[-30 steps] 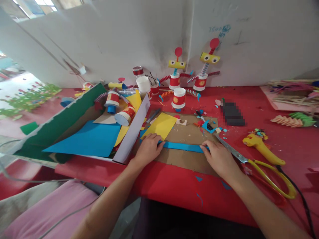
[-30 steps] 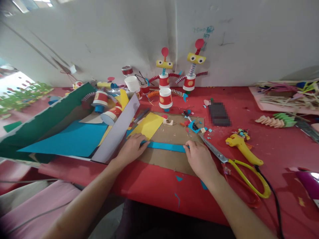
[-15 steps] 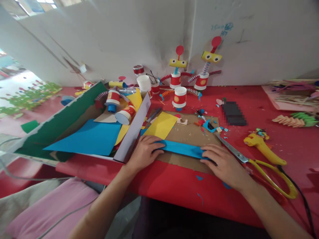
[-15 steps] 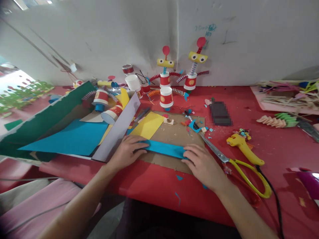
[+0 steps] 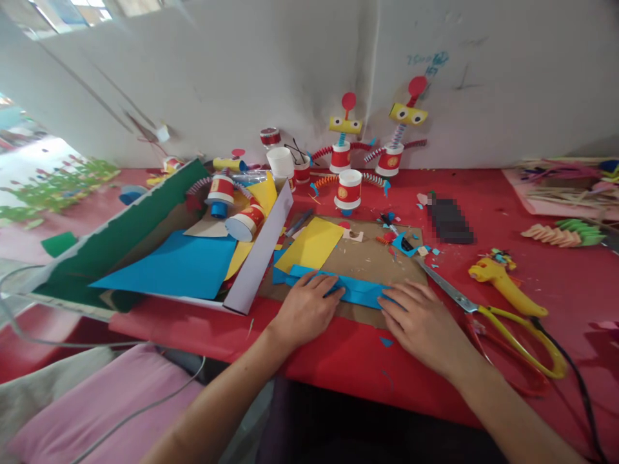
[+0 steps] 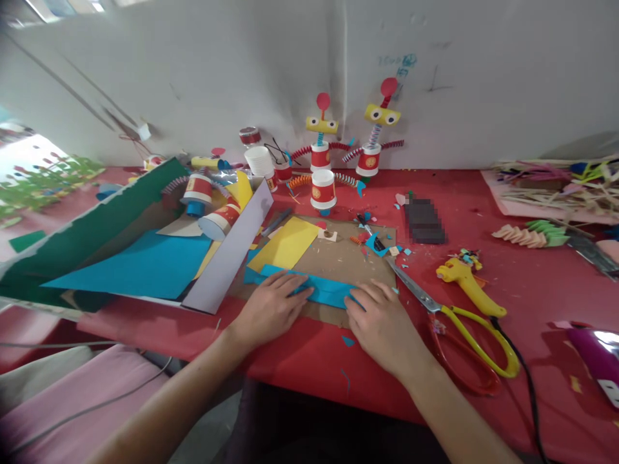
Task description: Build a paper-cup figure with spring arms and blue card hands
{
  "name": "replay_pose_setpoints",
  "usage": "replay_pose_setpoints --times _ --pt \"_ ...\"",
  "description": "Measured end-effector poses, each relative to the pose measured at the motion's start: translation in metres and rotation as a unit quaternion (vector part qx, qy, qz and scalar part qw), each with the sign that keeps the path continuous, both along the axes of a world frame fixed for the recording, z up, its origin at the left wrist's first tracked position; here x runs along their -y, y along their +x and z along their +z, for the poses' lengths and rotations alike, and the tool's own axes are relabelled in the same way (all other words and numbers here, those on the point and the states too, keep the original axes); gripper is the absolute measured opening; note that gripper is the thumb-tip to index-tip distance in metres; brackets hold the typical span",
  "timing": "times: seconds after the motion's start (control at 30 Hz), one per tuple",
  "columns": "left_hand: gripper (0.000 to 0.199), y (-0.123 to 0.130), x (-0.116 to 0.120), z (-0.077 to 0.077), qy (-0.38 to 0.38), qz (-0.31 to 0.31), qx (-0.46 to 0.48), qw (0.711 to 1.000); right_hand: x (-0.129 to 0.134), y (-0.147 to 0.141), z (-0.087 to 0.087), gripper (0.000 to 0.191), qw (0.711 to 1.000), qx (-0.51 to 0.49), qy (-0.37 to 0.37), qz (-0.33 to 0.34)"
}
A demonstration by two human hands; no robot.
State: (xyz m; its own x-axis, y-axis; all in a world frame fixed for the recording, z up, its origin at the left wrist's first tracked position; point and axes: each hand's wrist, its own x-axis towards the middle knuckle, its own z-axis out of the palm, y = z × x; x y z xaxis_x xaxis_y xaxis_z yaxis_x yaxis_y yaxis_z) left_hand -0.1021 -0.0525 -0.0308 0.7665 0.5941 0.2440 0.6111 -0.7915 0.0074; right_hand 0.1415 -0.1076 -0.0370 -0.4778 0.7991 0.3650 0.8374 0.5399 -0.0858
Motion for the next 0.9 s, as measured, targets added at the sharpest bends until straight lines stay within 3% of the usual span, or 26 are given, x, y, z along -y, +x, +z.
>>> replay_pose_setpoints --times 0.37,0.67,0.9 --pt "0.026 0.008 0.001 -0.011 -0.004 -0.028 0.056 0.998 0.007 -0.025 -0.008 0.026 0.995 0.025 -0.048 -0.088" --pt "0.021 0.011 -0.002 -0.009 0.013 -0.013 -0.023 1.0 0.005 -0.029 -0.004 0.02 0.991 0.006 -0.061 -0.116" --pt "0.022 0.0 -0.008 -0.01 0.013 -0.025 -0.004 1.0 0.004 -0.026 -0.011 0.018 0.988 -0.009 -0.067 -0.141"
